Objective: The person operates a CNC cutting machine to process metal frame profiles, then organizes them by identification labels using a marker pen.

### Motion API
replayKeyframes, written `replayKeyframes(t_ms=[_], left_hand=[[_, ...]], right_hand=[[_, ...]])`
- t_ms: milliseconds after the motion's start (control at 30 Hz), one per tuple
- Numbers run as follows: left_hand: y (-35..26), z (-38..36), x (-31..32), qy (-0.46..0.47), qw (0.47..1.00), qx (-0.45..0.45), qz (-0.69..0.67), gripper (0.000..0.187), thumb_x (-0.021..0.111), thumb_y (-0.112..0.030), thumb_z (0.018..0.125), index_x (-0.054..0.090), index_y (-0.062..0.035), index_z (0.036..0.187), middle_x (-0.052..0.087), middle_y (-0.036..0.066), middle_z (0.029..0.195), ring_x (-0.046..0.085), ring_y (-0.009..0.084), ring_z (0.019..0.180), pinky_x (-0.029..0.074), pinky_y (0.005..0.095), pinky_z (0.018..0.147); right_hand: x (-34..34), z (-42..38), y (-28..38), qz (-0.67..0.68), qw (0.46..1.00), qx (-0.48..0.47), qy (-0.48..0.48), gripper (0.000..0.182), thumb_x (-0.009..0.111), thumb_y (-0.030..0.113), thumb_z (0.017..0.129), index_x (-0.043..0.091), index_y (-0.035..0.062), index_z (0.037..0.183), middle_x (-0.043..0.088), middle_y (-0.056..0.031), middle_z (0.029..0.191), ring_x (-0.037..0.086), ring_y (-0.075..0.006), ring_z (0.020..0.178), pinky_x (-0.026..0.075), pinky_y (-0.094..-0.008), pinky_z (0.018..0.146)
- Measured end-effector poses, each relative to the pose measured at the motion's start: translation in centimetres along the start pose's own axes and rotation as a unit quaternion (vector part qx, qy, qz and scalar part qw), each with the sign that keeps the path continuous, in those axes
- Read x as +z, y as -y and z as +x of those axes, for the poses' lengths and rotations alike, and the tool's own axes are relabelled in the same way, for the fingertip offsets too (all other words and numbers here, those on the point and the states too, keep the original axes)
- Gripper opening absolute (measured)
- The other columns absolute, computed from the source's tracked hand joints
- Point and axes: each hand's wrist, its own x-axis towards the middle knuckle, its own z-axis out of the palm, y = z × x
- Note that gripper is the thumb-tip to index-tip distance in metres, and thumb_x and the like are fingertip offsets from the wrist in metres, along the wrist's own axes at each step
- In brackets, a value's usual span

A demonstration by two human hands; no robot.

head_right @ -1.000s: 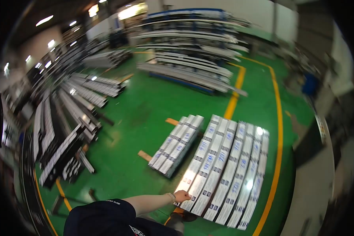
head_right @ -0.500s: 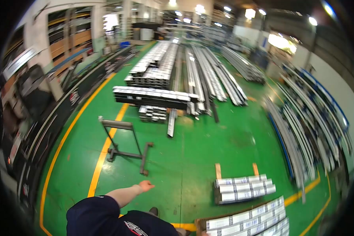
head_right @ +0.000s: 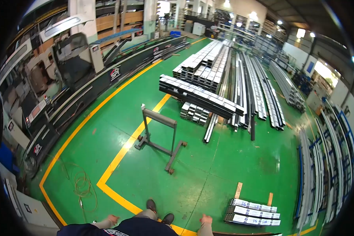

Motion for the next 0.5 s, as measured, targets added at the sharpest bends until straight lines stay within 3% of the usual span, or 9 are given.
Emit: replayKeyframes(t_ms=[33,100,200,300,400,433,500], left_hand=[[1.4,-1.5,1.9,0.049,0.991,0.113,0.045,0.052,0.067,-0.047,0.076,0.070,0.0015,0.096,0.070,0.021,0.097,0.067,0.0382,0.093,0.051,0.0434,0.082],[2.7,-0.3,2.8,0.008,0.994,0.096,-0.042,0.047,0.062,-0.045,0.080,0.071,-0.0015,0.095,0.069,0.021,0.097,0.067,0.0379,0.091,0.052,0.0435,0.080],[3.9,1.7,4.7,-0.055,0.981,0.064,-0.177,0.042,0.053,-0.043,0.085,0.072,-0.0060,0.093,0.069,0.021,0.098,0.067,0.0373,0.088,0.052,0.0438,0.077],[3.1,5.8,0.9,-0.081,0.982,-0.002,-0.171,0.033,0.060,-0.028,0.083,0.072,-0.0027,0.100,0.071,0.018,0.098,0.068,0.0337,0.085,0.053,0.0421,0.079],[1.2,9.7,-5.2,-0.145,0.977,0.153,0.029,0.034,0.056,-0.030,0.084,0.069,0.0011,0.092,0.070,0.021,0.088,0.068,0.0343,0.079,0.054,0.0414,0.072],[0.5,10.8,-7.3,-0.198,0.965,0.067,-0.158,0.024,0.055,-0.022,0.087,0.066,-0.0008,0.091,0.068,0.016,0.079,0.068,0.0317,0.073,0.053,0.0427,0.063],[-1.0,12.3,-13.2,-0.102,0.937,-0.020,-0.333,0.022,0.057,-0.022,0.089,0.066,-0.0027,0.094,0.067,0.013,0.077,0.067,0.0286,0.072,0.051,0.0406,0.060]], right_hand=[[0.8,-0.5,2.0,0.033,0.999,-0.001,-0.024,0.043,0.057,0.032,0.091,0.053,-0.0045,0.111,0.069,-0.0202,0.082,0.068,-0.0265,0.065,0.049,-0.0360,0.049],[3.6,-1.1,8.6,0.100,0.993,-0.015,-0.067,0.040,0.060,0.030,0.090,0.056,-0.0045,0.110,0.069,-0.0180,0.079,0.068,-0.0238,0.064,0.048,-0.0333,0.048],[9.4,-3.3,16.8,-0.097,0.993,-0.048,-0.038,0.037,0.066,0.022,0.085,0.062,-0.0084,0.106,0.070,-0.0168,0.082,0.067,-0.0205,0.064,0.054,-0.0328,0.062],[18.5,-4.8,23.0,-0.183,0.975,-0.110,0.061,0.040,0.067,0.025,0.086,0.061,-0.0079,0.109,0.070,-0.0158,0.082,0.067,-0.0200,0.066,0.054,-0.0315,0.063],[30.0,-6.7,28.2,-0.225,0.961,-0.102,0.124,0.041,0.068,0.026,0.085,0.062,-0.0066,0.109,0.070,-0.0142,0.086,0.067,-0.0196,0.069,0.054,-0.0316,0.064],[34.2,-7.6,29.7,-0.238,0.952,-0.116,0.152,0.042,0.067,0.029,0.086,0.061,-0.0047,0.111,0.070,-0.0134,0.087,0.068,-0.0191,0.070,0.053,-0.0312,0.061],[41.6,-9.5,32.3,-0.263,0.933,-0.137,0.205,0.045,0.066,0.034,0.088,0.061,-0.0008,0.115,0.071,-0.0119,0.088,0.068,-0.0180,0.072,0.050,-0.0303,0.056]])
